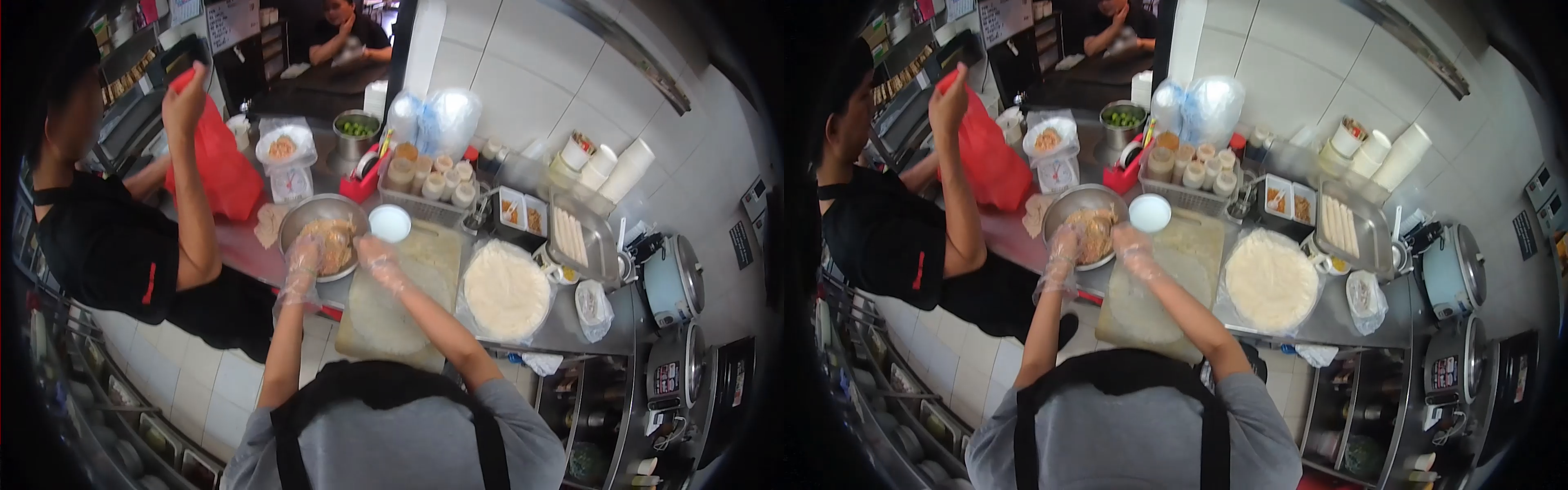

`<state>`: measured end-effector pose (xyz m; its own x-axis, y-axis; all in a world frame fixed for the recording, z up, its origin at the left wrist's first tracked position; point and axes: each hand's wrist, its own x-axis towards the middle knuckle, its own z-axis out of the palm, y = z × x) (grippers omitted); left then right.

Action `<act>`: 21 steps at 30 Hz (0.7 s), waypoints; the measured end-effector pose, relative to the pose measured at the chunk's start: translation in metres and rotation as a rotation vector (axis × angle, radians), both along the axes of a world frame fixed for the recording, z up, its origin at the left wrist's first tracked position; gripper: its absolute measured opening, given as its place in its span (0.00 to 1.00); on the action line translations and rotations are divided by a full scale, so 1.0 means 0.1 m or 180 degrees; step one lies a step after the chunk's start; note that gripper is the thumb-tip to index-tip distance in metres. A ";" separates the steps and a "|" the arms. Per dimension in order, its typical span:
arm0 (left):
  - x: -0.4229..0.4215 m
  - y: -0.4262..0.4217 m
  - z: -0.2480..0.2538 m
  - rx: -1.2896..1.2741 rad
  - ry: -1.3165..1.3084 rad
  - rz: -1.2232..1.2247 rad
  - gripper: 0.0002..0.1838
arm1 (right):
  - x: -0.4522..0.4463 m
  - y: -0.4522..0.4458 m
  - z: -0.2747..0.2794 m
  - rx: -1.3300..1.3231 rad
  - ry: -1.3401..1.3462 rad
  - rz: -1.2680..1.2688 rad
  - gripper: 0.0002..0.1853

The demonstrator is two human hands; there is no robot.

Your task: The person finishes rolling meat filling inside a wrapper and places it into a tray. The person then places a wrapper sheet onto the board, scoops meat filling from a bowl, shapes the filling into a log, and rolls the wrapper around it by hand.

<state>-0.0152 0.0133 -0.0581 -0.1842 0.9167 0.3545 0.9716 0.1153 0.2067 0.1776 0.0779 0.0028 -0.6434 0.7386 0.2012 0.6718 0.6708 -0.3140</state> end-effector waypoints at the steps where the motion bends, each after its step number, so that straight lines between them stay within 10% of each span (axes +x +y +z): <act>1: 0.02 0.00 0.03 0.0099 -0.0106 -0.0010 0.09 | 0.02 -0.04 0.11 -0.0149 -0.0104 -0.0071 0.10; 16: 0.18 -0.18 0.58 0.1341 -0.1248 0.0452 0.13 | 0.12 0.32 0.04 -0.0192 0.0349 0.0782 0.13; 21: 0.28 -0.08 0.64 -0.0646 -0.1829 0.0694 0.13 | 0.11 0.07 0.38 0.0382 -0.0137 -0.0043 0.09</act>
<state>0.0129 0.0056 0.0059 -0.4824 0.8753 -0.0325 0.6625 0.3889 0.6401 0.1886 0.0851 0.0409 -0.6436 0.7194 0.2612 0.6922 0.6927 -0.2026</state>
